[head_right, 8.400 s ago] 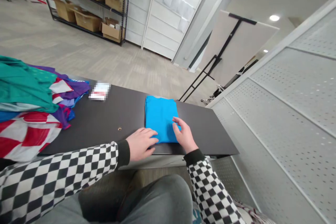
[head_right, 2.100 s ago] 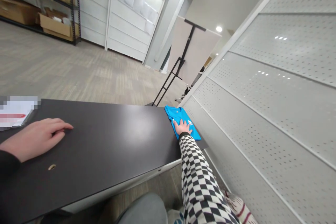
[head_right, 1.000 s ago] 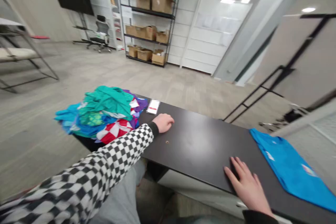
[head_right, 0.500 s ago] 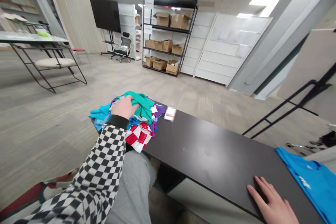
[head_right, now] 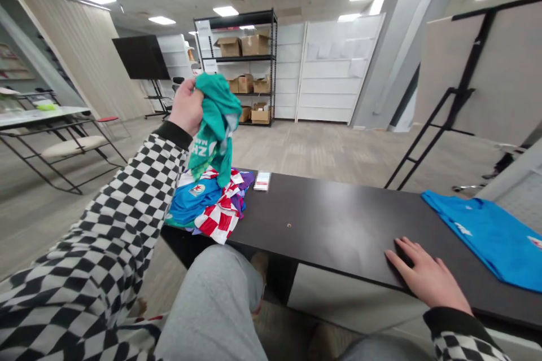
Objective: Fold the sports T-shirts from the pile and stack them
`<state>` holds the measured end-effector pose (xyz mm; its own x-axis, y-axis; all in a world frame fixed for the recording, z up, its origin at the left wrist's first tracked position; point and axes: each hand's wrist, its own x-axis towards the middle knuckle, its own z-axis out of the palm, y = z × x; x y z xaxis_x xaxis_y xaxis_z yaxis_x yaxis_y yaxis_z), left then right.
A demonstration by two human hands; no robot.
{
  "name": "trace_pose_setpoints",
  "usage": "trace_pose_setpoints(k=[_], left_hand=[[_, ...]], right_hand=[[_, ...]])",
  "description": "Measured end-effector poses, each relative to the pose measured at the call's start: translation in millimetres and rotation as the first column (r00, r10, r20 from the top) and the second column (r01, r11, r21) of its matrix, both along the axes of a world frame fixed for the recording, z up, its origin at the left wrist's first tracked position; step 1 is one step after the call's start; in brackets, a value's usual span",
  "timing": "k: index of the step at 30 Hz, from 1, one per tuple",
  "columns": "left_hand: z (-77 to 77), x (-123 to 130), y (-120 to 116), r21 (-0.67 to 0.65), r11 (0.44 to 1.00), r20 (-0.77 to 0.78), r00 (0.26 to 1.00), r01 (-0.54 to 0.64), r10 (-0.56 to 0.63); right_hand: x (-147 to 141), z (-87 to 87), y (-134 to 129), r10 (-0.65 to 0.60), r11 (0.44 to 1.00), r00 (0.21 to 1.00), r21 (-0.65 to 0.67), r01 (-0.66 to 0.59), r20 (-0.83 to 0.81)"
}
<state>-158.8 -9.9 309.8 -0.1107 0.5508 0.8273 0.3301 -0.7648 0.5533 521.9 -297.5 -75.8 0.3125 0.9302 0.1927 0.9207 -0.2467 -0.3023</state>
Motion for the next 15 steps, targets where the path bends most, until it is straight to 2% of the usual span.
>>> trace_pose_setpoints(k=[2, 4, 6, 7, 8, 10, 13, 15], left_hand=[[38.3, 36.1, -6.6, -0.006, 0.987, -0.05, 0.986, 0.158, -0.158], [65.1, 76.1, -26.8, -0.01, 0.977, -0.139, 0.967, 0.213, -0.212], [74.2, 113.5, -54.4, -0.034, 0.97, -0.179, 0.953, 0.242, -0.244], [71.1, 129.9, -67.7, -0.054, 0.964, -0.196, 0.944, 0.262, -0.267], [62.9, 144.5, -79.0, -0.071, 0.957, -0.21, 0.934, 0.281, -0.29], [33.1, 169.5, -92.6, -0.074, 0.947, -0.207, 0.924, 0.314, -0.322], [-33.4, 201.3, -92.8, -0.057, 0.941, -0.175, 0.925, 0.333, -0.338], [-83.6, 218.9, -88.0, -0.119, 0.933, -0.23, 0.904, 0.34, -0.359]], right_hand=[[-3.7, 1.3, 0.4, -0.004, 1.0, 1.0, 0.018, 0.004, 0.007], [-9.2, 4.5, 0.2, -0.015, 1.0, 1.0, 0.021, 0.014, 0.021], [-16.5, 10.1, -1.4, -0.028, 1.0, 0.999, 0.001, 0.028, 0.032], [-20.7, 13.7, -2.8, -0.032, 0.999, 0.999, -0.011, 0.033, 0.035], [-25.1, 17.7, -4.4, -0.034, 0.999, 0.999, -0.022, 0.035, 0.035], [-33.8, 25.8, -8.1, -0.033, 0.999, 0.999, -0.037, 0.035, 0.035], [-44.5, 36.1, -12.3, -0.041, 0.998, 0.999, -0.057, 0.042, 0.024], [-49.1, 40.2, -13.7, -0.052, 0.996, 0.999, -0.074, 0.053, 0.013]])
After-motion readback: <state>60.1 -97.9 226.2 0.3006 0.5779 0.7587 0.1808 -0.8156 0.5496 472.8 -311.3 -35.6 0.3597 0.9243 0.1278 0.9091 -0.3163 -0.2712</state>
